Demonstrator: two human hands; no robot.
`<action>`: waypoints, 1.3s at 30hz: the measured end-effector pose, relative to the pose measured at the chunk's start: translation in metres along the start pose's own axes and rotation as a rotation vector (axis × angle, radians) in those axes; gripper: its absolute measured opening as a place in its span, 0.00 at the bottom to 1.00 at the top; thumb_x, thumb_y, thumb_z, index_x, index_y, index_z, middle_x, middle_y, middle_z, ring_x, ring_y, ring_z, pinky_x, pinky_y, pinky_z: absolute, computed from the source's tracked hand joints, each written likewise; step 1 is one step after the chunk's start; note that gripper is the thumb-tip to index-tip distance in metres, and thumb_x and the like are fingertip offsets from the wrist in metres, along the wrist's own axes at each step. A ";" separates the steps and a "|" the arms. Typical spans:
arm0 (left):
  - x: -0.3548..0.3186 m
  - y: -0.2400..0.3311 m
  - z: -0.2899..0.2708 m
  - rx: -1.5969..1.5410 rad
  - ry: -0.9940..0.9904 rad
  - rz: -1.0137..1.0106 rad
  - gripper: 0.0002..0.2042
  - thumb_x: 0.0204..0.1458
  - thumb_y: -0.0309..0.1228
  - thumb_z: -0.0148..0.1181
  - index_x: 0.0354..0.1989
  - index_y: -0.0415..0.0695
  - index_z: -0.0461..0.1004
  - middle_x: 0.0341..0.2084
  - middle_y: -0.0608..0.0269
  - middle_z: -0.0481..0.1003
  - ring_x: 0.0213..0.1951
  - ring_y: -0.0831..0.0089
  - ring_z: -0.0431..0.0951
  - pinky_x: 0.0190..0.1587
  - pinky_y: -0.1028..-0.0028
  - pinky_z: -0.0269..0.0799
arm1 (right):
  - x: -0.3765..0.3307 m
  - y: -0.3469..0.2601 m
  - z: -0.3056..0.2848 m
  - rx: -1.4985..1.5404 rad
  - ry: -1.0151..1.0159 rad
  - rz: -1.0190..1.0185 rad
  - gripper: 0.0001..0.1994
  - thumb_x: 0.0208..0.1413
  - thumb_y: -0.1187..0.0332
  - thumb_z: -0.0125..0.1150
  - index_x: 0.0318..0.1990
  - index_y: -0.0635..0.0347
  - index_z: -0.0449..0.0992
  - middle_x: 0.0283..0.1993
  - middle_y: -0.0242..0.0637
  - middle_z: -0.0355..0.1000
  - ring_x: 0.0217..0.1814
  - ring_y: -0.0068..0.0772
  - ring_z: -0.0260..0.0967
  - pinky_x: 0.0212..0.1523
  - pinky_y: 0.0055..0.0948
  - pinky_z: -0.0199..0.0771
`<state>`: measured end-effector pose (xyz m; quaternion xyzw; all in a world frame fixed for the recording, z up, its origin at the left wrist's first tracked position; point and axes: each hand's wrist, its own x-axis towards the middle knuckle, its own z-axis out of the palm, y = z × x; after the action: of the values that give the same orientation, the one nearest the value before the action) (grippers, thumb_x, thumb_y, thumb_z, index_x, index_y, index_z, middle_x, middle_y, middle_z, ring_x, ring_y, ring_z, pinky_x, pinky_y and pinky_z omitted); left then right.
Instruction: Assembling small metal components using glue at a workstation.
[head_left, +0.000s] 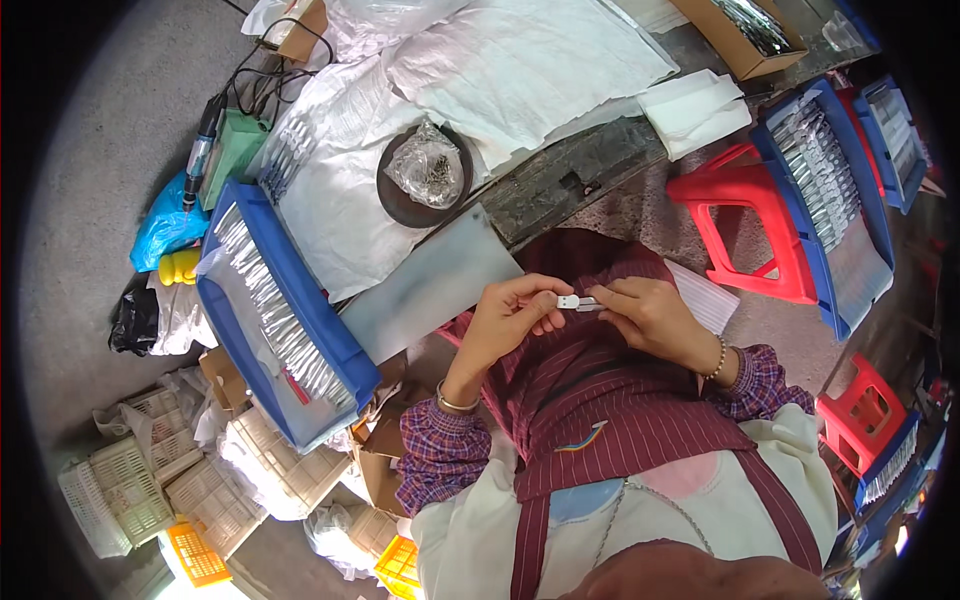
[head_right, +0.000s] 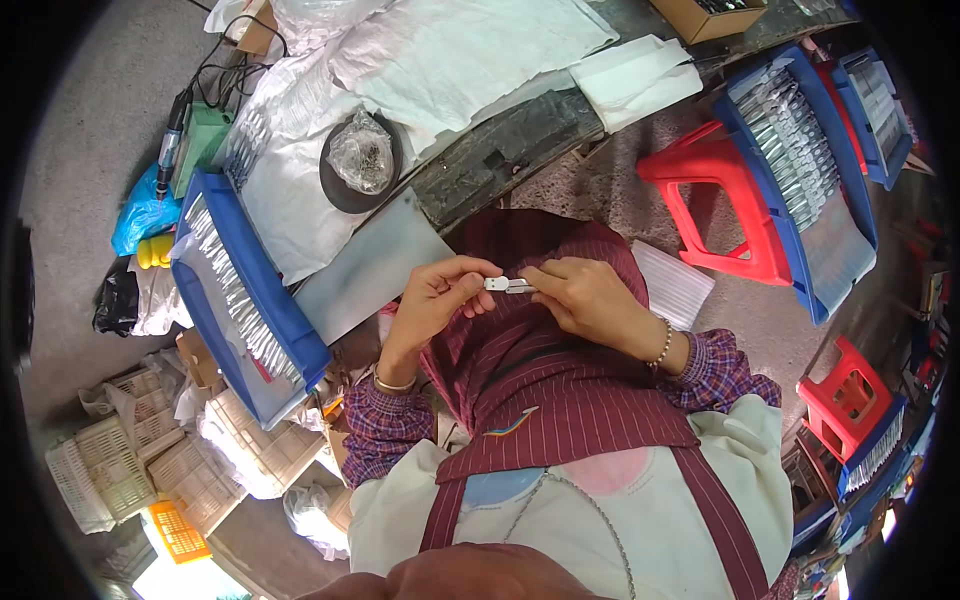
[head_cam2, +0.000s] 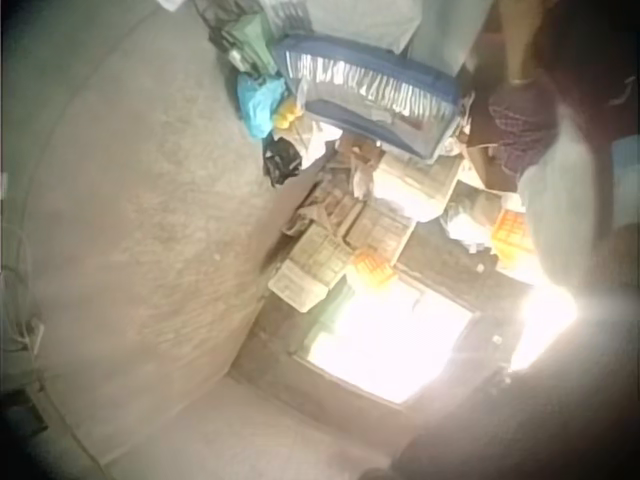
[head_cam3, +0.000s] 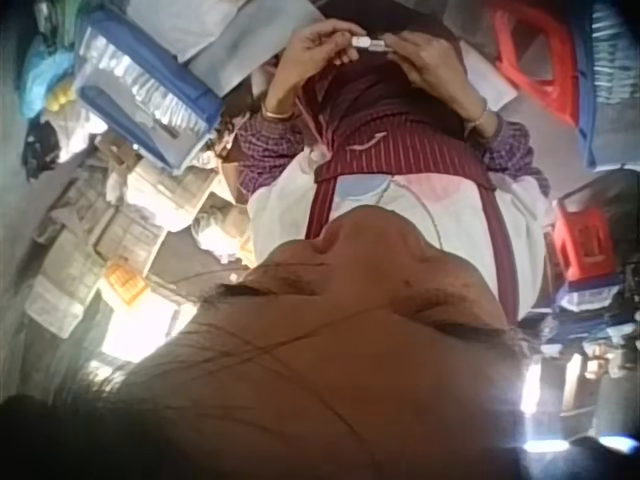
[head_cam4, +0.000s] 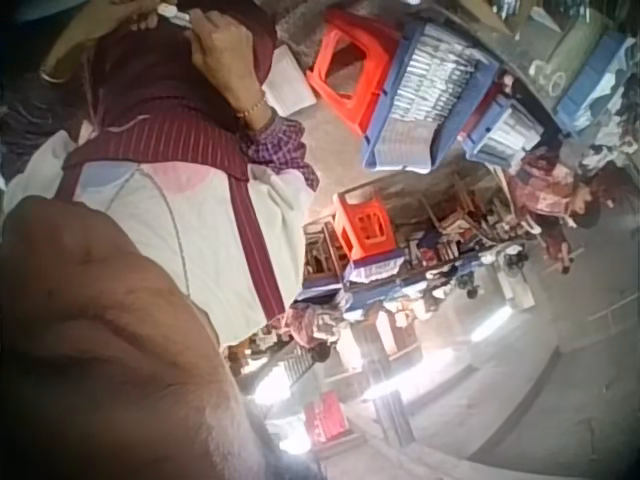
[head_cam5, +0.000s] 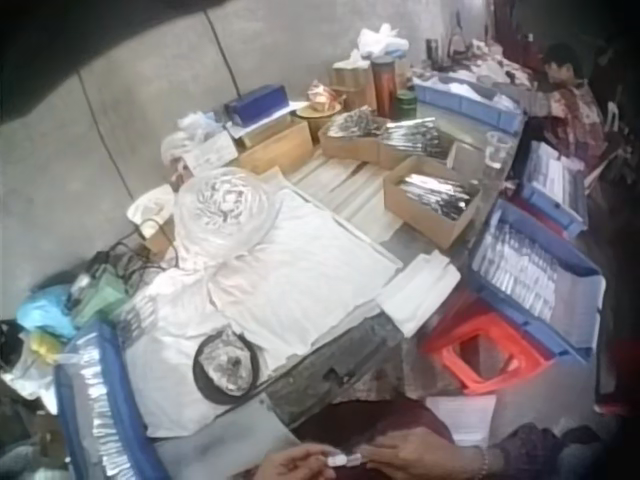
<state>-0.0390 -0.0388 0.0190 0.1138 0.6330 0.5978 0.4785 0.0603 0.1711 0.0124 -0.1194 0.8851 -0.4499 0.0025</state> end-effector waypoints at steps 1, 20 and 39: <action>-0.001 -0.001 0.000 0.015 -0.003 -0.006 0.10 0.58 0.26 0.48 0.43 0.38 0.74 0.23 0.65 0.76 0.24 0.84 0.73 0.25 0.85 0.66 | 0.000 -0.001 0.001 -0.025 -0.020 -0.004 0.15 0.45 0.72 0.60 0.42 0.62 0.70 0.29 0.41 0.68 0.31 0.43 0.68 0.31 0.39 0.68; -0.006 -0.034 0.023 0.186 0.144 0.165 0.11 0.46 0.23 0.63 0.40 0.38 0.77 0.22 0.63 0.78 0.22 0.85 0.74 0.26 0.84 0.70 | 0.002 -0.003 0.017 -0.061 -0.046 -0.069 0.11 0.36 0.80 0.54 0.32 0.65 0.66 0.27 0.41 0.63 0.31 0.44 0.64 0.33 0.39 0.65; -0.016 -0.012 0.015 0.758 0.287 0.458 0.14 0.43 0.25 0.64 0.41 0.40 0.76 0.24 0.60 0.78 0.23 0.73 0.77 0.26 0.78 0.70 | 0.006 -0.009 0.021 -0.035 -0.001 -0.017 0.18 0.42 0.78 0.57 0.44 0.65 0.69 0.29 0.40 0.66 0.32 0.42 0.66 0.33 0.37 0.66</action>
<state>-0.0145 -0.0430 0.0187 0.3334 0.8252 0.4244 0.1664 0.0584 0.1474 0.0079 -0.1269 0.8918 -0.4343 -0.0029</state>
